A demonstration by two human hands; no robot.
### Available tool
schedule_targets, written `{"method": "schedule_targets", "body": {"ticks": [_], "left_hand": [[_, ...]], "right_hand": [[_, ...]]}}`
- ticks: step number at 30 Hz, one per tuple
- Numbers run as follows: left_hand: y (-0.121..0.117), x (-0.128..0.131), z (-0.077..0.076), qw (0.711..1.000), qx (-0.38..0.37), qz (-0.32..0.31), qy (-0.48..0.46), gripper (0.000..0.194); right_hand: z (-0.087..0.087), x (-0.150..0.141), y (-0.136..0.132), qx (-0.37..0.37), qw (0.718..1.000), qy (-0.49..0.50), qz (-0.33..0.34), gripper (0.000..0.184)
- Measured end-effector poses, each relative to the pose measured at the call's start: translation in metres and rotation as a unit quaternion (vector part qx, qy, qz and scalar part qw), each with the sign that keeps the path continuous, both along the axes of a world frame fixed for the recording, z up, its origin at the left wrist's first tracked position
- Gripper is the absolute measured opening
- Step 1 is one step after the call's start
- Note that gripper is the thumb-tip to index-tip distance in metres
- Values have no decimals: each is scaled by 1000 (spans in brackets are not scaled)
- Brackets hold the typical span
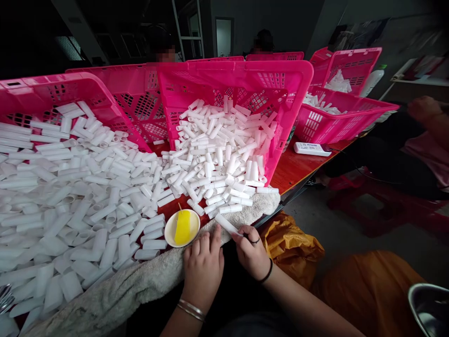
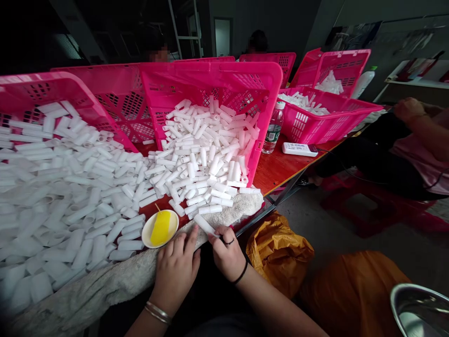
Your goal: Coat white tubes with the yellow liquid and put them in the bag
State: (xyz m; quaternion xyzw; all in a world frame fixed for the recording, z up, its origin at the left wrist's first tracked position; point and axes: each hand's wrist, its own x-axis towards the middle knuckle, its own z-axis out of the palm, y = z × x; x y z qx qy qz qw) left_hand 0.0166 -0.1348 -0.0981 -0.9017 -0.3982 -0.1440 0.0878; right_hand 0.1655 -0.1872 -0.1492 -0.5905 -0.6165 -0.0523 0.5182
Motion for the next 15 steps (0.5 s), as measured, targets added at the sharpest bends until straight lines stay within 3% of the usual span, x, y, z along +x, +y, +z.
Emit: {"method": "schedule_targets", "body": {"ticks": [2, 4, 6, 7, 11, 15], "left_hand": [[1, -2, -2, 1000, 15, -10, -5, 45], [4, -5, -4, 999, 33, -24, -14, 41], [7, -8, -6, 997, 51, -43, -25, 40], [8, -9, -7, 997, 57, -52, -30, 40], [12, -12, -8, 994, 71, -77, -37, 41], [13, -11, -8, 993, 76, -82, -41, 40]], "right_hand": [[-2, 12, -10, -12, 997, 73, 19, 23], [-11, 38, -28, -56, 970, 236, 17, 20], [-29, 75, -57, -127, 891, 435, -31, 30], [-41, 96, -74, -176, 837, 509, -96, 37], [-89, 158, -141, -252, 761, 530, -277, 34], [-131, 169, -169, -368, 684, 488, -397, 25]]}}
